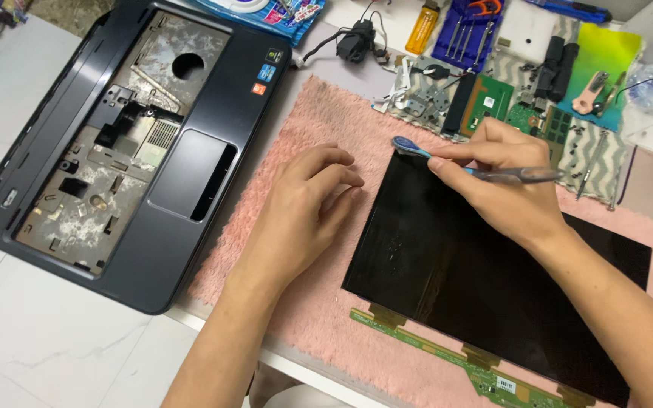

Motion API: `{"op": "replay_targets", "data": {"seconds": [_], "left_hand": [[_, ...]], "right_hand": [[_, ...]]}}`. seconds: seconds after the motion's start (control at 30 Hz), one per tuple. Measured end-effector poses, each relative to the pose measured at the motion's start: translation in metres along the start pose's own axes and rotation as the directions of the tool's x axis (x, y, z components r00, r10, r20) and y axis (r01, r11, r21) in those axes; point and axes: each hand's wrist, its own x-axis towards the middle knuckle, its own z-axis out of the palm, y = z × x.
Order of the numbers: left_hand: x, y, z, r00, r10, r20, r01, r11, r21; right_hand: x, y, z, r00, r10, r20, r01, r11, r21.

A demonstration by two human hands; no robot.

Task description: The person wipes a rectangular screen panel with a pad and a cloth, then sprays liquid onto the surface and scrubs the bottom circuit board with a toothbrush.

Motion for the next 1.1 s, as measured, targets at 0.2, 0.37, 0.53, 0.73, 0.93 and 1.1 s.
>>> {"op": "replay_targets", "data": {"seconds": [0.2, 0.37, 0.53, 0.73, 0.93, 1.1], "left_hand": [[-0.001, -0.003, 0.003, 1.0, 0.028, 0.005, -0.028, 1.0, 0.002], [0.0, 0.0, 0.002, 1.0, 0.014, 0.017, -0.014, 1.0, 0.0], [-0.001, -0.001, 0.001, 1.0, 0.013, 0.009, -0.014, 1.0, 0.007], [0.0, 0.001, 0.002, 0.999, 0.019, 0.028, -0.02, 1.0, 0.007], [0.001, 0.004, 0.001, 1.0, 0.017, 0.023, -0.017, 1.0, 0.006], [0.003, 0.001, 0.003, 0.999, 0.045, 0.019, -0.044, 0.999, -0.002]], "right_hand": [[-0.02, -0.001, -0.015, 0.998, 0.027, -0.054, -0.028, 0.999, -0.019], [-0.038, 0.008, -0.013, 0.998, -0.061, -0.007, 0.061, 0.997, -0.04], [-0.075, -0.023, -0.011, 0.982, -0.171, 0.075, 0.175, 0.984, -0.043], [-0.114, -0.065, -0.009, 0.921, -0.319, 0.224, 0.308, 0.948, 0.084], [-0.108, -0.053, -0.017, 0.925, -0.315, 0.21, 0.292, 0.947, 0.135], [-0.056, 0.012, -0.032, 0.96, -0.266, 0.082, 0.268, 0.963, -0.013]]}}
